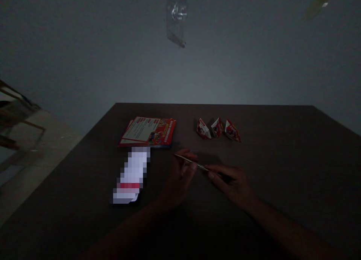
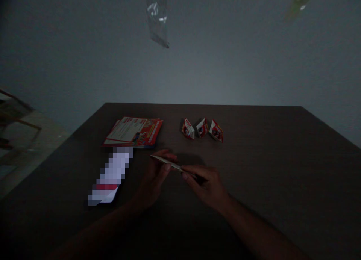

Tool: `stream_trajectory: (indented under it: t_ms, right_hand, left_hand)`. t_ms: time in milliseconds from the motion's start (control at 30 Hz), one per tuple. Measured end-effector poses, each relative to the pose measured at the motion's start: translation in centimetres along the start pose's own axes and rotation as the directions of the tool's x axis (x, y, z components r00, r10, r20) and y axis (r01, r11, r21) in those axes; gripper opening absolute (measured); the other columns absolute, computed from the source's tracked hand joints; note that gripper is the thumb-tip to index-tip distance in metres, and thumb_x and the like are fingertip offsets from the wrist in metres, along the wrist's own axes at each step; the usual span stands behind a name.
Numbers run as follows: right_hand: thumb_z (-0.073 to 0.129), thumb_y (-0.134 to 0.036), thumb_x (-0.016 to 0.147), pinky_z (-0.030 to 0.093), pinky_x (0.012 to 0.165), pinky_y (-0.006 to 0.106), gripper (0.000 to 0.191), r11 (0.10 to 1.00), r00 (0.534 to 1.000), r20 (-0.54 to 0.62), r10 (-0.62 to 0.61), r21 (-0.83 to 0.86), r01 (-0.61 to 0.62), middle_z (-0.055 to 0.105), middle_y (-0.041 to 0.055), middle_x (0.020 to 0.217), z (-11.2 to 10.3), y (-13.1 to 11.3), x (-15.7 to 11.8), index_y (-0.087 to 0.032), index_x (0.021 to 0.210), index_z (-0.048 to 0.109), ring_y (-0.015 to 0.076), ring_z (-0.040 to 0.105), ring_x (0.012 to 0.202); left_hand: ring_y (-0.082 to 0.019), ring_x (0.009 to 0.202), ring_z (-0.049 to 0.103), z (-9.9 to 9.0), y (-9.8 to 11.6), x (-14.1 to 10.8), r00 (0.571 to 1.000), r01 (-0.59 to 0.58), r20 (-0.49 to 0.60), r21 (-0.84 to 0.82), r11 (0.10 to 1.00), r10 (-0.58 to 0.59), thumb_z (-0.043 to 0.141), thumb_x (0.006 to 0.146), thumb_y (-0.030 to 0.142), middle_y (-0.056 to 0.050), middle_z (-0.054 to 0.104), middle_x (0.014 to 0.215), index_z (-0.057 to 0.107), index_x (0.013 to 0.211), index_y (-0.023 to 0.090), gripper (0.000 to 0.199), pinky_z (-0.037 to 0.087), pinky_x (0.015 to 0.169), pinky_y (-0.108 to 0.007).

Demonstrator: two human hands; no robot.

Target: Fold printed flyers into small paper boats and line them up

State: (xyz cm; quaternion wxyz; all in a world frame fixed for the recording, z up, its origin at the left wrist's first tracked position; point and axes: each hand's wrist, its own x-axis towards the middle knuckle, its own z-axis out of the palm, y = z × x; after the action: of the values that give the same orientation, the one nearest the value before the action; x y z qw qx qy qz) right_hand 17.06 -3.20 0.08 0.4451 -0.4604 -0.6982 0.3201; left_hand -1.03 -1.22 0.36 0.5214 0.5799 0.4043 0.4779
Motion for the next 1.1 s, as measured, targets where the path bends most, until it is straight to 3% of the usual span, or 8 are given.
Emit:
stream_trajectory:
  t_ms: [233, 533, 833, 1100]
  right_hand:
    - [0.058, -0.032, 0.086, 0.047, 0.058, 0.025, 0.024, 0.995, 0.986, 0.136, 0.097, 0.020, -0.101, 0.068, 0.0032, 0.073, 0.08, 0.04, 0.22, -0.017, 0.101, 0.067, 0.0145, 0.061, 0.065]
    - [0.059, -0.031, 0.085, 0.047, 0.060, 0.024, 0.024, 0.995, 0.980, 0.177, 0.087, 0.031, -0.094, 0.068, 0.0024, 0.078, 0.04, -0.03, 0.22, -0.018, 0.103, 0.064, 0.0141, 0.062, 0.068]
    - [0.061, -0.032, 0.083, 0.048, 0.063, 0.025, 0.027, 0.993, 0.977, 0.182, 0.112, 0.023, -0.118, 0.069, 0.0030, 0.082, 0.03, -0.30, 0.23, -0.019, 0.107, 0.061, 0.0152, 0.063, 0.071]
    - [0.064, -0.031, 0.080, 0.049, 0.067, 0.027, 0.028, 0.993, 0.976, 0.197, 0.093, 0.050, -0.105, 0.068, 0.0035, 0.085, -0.14, -0.57, 0.38, -0.019, 0.105, 0.062, 0.0164, 0.063, 0.075]
  left_hand:
    - [-0.022, 0.113, 0.051, -0.18, 0.07, -0.39, 0.991, -0.101, 0.101, 0.146, 0.984, 0.087, 0.050, 0.089, 0.031, -0.011, 0.051, 0.118, 0.044, 0.116, 0.019, 0.030, 0.042, 0.096, -0.039]
    - [-0.022, 0.115, 0.049, -0.72, 0.09, -0.66, 0.959, -0.245, 0.220, 0.326, 0.913, 0.179, 0.051, 0.088, 0.025, -0.010, 0.051, 0.121, 0.042, 0.119, 0.019, 0.033, 0.038, 0.099, -0.038]
    - [-0.022, 0.114, 0.050, -0.86, 0.11, -0.81, 0.954, -0.254, 0.245, 0.364, 0.896, 0.171, 0.052, 0.087, 0.024, -0.011, 0.050, 0.123, 0.040, 0.123, 0.019, 0.038, 0.039, 0.098, -0.038]
    - [-0.022, 0.111, 0.052, -0.88, -0.33, -0.94, 0.934, -0.328, 0.257, 0.353, 0.876, 0.247, 0.054, 0.085, 0.021, -0.011, 0.052, 0.122, 0.034, 0.130, 0.021, 0.049, 0.041, 0.096, -0.038]
